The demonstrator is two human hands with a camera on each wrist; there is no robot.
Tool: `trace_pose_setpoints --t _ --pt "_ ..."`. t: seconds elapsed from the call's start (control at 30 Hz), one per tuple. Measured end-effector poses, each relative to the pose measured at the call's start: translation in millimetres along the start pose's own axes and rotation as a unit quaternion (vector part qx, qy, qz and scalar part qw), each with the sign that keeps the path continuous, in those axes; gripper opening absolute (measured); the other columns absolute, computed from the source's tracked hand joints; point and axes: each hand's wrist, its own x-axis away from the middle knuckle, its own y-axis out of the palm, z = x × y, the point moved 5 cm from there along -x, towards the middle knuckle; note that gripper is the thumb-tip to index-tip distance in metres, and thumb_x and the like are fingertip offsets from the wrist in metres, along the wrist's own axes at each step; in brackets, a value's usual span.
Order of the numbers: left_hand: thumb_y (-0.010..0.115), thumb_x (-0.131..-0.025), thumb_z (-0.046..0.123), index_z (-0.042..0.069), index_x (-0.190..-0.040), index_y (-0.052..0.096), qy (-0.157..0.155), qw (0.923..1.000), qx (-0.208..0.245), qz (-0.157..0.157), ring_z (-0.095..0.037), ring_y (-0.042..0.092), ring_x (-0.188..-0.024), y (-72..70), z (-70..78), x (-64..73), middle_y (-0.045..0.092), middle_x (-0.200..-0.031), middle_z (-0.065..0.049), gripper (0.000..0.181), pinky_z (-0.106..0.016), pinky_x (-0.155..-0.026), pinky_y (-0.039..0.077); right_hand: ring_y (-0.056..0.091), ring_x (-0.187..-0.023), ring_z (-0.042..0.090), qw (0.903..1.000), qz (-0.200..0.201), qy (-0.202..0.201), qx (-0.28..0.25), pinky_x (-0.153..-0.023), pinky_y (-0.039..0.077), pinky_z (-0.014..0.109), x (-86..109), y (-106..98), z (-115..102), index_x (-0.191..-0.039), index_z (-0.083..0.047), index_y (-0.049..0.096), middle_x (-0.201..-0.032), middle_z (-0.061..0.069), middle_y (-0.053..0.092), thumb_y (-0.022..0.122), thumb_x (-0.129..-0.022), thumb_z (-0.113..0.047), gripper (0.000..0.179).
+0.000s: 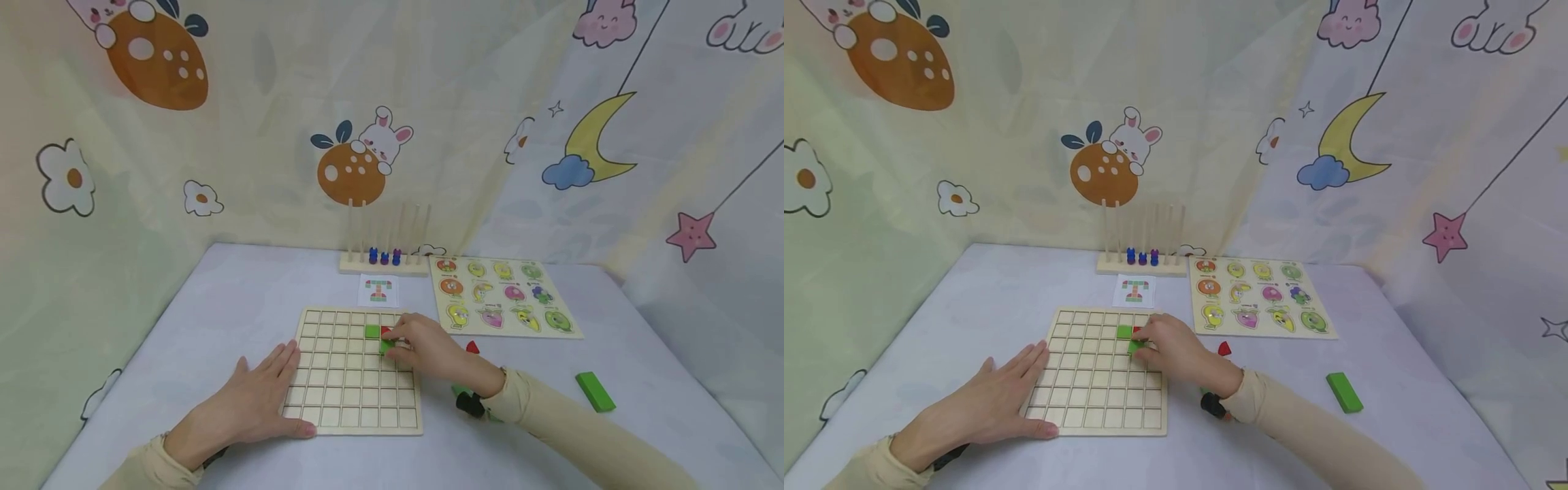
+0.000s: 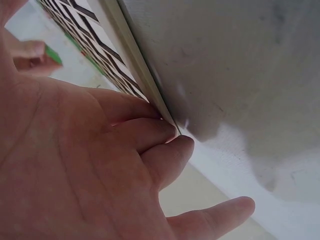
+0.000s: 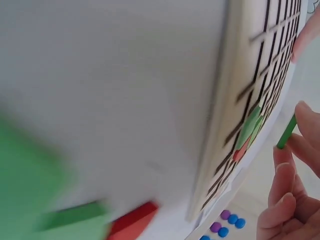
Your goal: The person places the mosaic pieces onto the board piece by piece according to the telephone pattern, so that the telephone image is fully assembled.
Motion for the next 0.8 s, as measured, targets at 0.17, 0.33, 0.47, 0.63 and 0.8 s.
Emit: trace_pose_setpoints --t 0.17,0.33,0.47,0.63,0.8 --pt "0.060 -0.068 0.093 -0.008 -0.157 0.029 0.002 1.0000 -0.001 0.002 -0.043 0.030 -0.154 -0.6 1.2 0.7 0.024 -0.168 -0.025 0.138 -0.086 -0.101 0.027 0.061 -0.079 0.015 0.9999 0.010 -0.004 0.012 -0.067 0.047 0.025 -34.5 3 -7 -0.116 -0.005 0.078 -0.097 0.005 0.077 0.079 -0.090 -0.018 0.028" --pt "0.059 -0.069 0.093 -0.008 -0.157 0.029 0.002 0.9999 -0.010 0.004 -0.042 0.031 -0.154 -2.4 1.7 1.1 0.025 -0.168 -0.025 0.137 -0.085 -0.101 0.028 0.069 -0.093 0.018 0.9992 0.013 -0.010 0.037 -0.083 0.057 0.034 -63.8 6 -12 -0.116 -0.007 0.078 -0.106 0.006 0.079 0.077 -0.093 -0.019 0.026" --pt "0.060 -0.069 0.093 -0.008 -0.157 0.029 0.000 0.9999 -0.012 0.002 -0.042 0.031 -0.154 -3.4 2.2 -0.1 0.025 -0.168 -0.025 0.137 -0.086 -0.102 0.028 0.071 -0.098 0.019 0.9990 -0.004 -0.002 0.045 -0.082 0.058 0.033 -78.2 11 -14 -0.117 -0.009 0.078 -0.108 0.005 0.079 0.077 -0.093 -0.021 0.027" --pt "0.060 -0.068 0.093 -0.007 -0.157 0.030 -0.003 0.9999 -0.010 -0.003 -0.042 0.030 -0.154 -3.1 2.5 -1.5 0.025 -0.168 -0.025 0.137 -0.086 -0.102 0.027 0.073 -0.103 0.019 0.9979 -0.043 0.030 0.037 -0.090 0.058 0.035 -82.1 20 -11 -0.119 -0.010 0.078 -0.114 0.004 0.079 0.077 -0.093 -0.022 0.028" --pt "0.061 -0.068 0.092 -0.007 -0.157 0.030 -0.006 0.9999 -0.007 -0.006 -0.043 0.031 -0.154 -3.4 2.8 -0.9 0.025 -0.168 -0.026 0.137 -0.086 -0.102 0.027 0.074 -0.103 0.018 0.9958 -0.069 0.046 0.039 -0.094 0.057 0.036 -80.0 25 -7 -0.115 -0.011 0.079 -0.111 0.003 0.080 0.080 -0.091 -0.022 0.027"
